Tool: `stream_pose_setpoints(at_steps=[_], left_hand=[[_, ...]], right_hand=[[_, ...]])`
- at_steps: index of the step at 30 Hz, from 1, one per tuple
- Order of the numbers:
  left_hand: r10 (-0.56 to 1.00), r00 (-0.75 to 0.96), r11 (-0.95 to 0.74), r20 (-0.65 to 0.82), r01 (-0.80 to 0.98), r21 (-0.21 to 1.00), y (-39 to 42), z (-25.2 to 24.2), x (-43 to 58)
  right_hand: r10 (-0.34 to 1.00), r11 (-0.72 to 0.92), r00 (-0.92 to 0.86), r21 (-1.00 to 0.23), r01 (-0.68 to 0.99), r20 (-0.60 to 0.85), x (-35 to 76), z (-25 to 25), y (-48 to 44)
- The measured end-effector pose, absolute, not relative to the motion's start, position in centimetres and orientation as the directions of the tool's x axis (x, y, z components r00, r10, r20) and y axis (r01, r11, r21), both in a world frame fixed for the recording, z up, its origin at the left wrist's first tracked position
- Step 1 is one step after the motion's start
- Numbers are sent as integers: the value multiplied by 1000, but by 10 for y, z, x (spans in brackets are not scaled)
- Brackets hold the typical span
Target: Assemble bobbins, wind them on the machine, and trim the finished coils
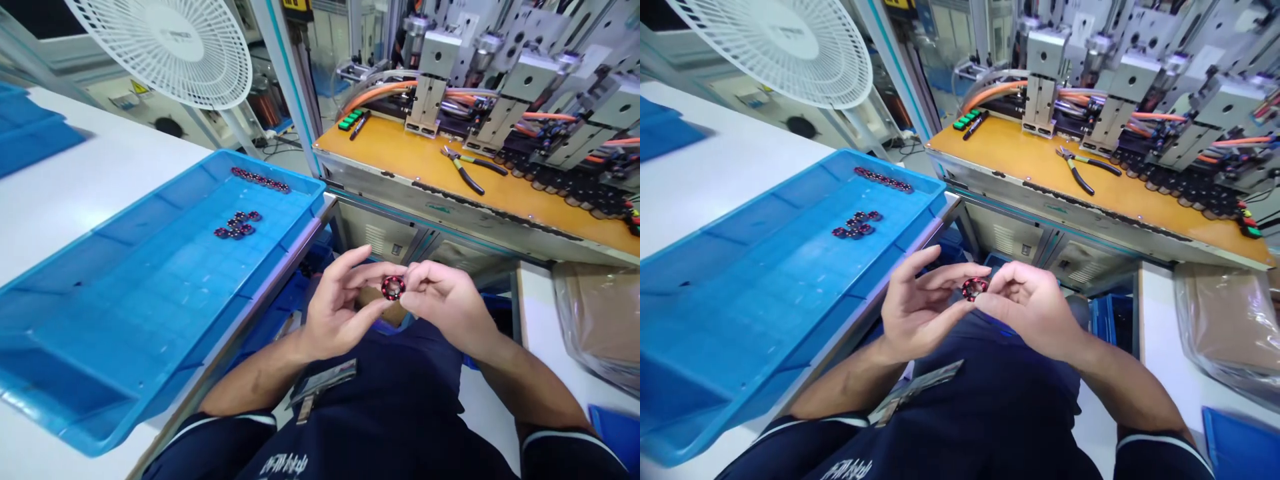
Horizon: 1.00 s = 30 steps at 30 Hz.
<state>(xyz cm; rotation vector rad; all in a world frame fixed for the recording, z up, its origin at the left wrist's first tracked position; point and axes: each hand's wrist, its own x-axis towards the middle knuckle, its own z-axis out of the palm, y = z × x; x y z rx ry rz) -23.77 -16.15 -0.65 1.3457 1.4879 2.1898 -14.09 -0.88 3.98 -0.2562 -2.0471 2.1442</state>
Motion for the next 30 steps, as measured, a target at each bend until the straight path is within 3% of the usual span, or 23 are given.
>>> stream_pose_setpoints(at_steps=[3, 9, 16, 22, 26, 30], left_hand=[[559, -583, -498, 589, 331, 801, -161, -8, -237], [548, -631, -519, 549, 258, 815, -160, -9, -244], [623, -535, -570, 571, 190, 800, -158, -11, -239], [753, -567, -514, 333, -192, 836, -158, -8, -243], [801, -529, -459, 280, -242, 855, -160, -9, -248], [836, -480, -419, 266, -246, 874, -157, -13, -245]], right_hand=[[238, -136, -971, -991, -17, -16, -143, 29, -21], [381, -302, -925, -947, -109, -15, -127, 8, -27], [271, -229, -959, -973, 16, -80, -126, 21, -18], [301, -253, -951, -967, -10, -68, -119, 8, -16], [274, -128, -961, -992, -12, -24, -119, 23, -6], [220, 13, -967, -991, 134, -128, -127, 46, -4]])
